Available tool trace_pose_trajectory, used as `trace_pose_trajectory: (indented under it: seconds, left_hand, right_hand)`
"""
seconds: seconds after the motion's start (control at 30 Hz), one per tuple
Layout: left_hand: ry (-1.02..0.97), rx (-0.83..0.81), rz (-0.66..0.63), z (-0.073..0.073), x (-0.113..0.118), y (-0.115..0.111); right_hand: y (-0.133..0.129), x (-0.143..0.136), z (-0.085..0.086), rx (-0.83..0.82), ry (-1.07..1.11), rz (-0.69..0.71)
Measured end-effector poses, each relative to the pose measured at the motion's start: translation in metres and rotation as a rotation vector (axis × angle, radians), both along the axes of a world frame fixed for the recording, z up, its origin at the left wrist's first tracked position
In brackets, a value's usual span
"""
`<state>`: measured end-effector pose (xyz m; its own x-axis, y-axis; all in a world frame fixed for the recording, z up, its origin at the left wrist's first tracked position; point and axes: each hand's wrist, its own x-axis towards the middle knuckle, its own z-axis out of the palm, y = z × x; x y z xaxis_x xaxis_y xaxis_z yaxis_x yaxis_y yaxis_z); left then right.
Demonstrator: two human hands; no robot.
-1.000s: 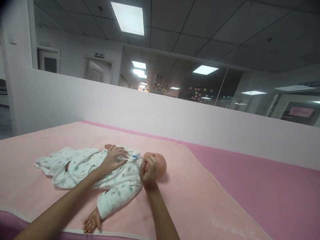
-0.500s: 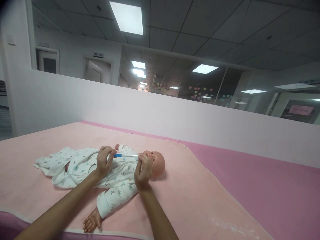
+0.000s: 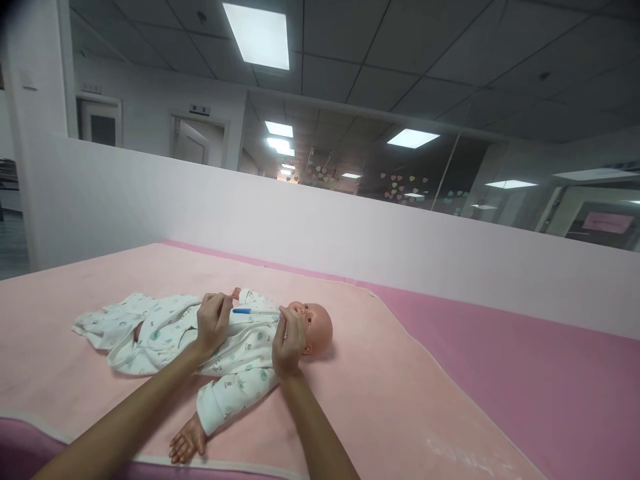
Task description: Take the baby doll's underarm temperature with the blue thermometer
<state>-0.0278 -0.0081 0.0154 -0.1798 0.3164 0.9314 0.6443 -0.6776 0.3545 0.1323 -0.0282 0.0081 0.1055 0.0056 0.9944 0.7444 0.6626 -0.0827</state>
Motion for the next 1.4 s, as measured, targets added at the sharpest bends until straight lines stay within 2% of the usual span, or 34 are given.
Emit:
trace_pose_trajectory:
  seconds: [0.17, 0.33, 0.47, 0.57, 0.8, 0.97, 1.13, 1.4]
  left_hand:
    - [0.014, -0.023, -0.001, 0.0, 0.002, 0.001]
    - [-0.006, -0.17, 0.005, 0.005, 0.001, 0.0]
    - [0.05, -0.252, -0.02, 0.004, 0.001, 0.002]
    - [0.014, -0.219, 0.003, 0.0, 0.001, 0.004]
    - [-0.206, -0.169, 0.023, -0.003, -0.002, 0.006]
    - [-0.138, -0.145, -0.008, -0.002, -0.001, 0.004]
    - [-0.043, -0.098, -0.039, -0.004, 0.001, 0.004]
    - [-0.043, -0.048, -0.046, -0.005, 0.002, 0.004]
  right_hand:
    - [0.0, -0.003, -0.005, -0.016, -0.122, 0.021]
    - [-0.006, -0.005, 0.002, 0.035, 0.043, 0.082]
    - [-0.007, -0.005, 0.002, -0.003, 0.12, 0.131]
    - [-0.005, -0.006, -0.001, -0.013, 0.067, 0.136]
    - [0.001, -0.005, -0.009, -0.079, -0.104, 0.125]
    - [0.004, -0.004, -0.01, -0.12, -0.071, 0.098]
    - [0.002, -0.003, -0.006, -0.086, -0.051, 0.077]
    - [-0.001, -0.004, -0.003, -0.025, -0.091, 0.063]
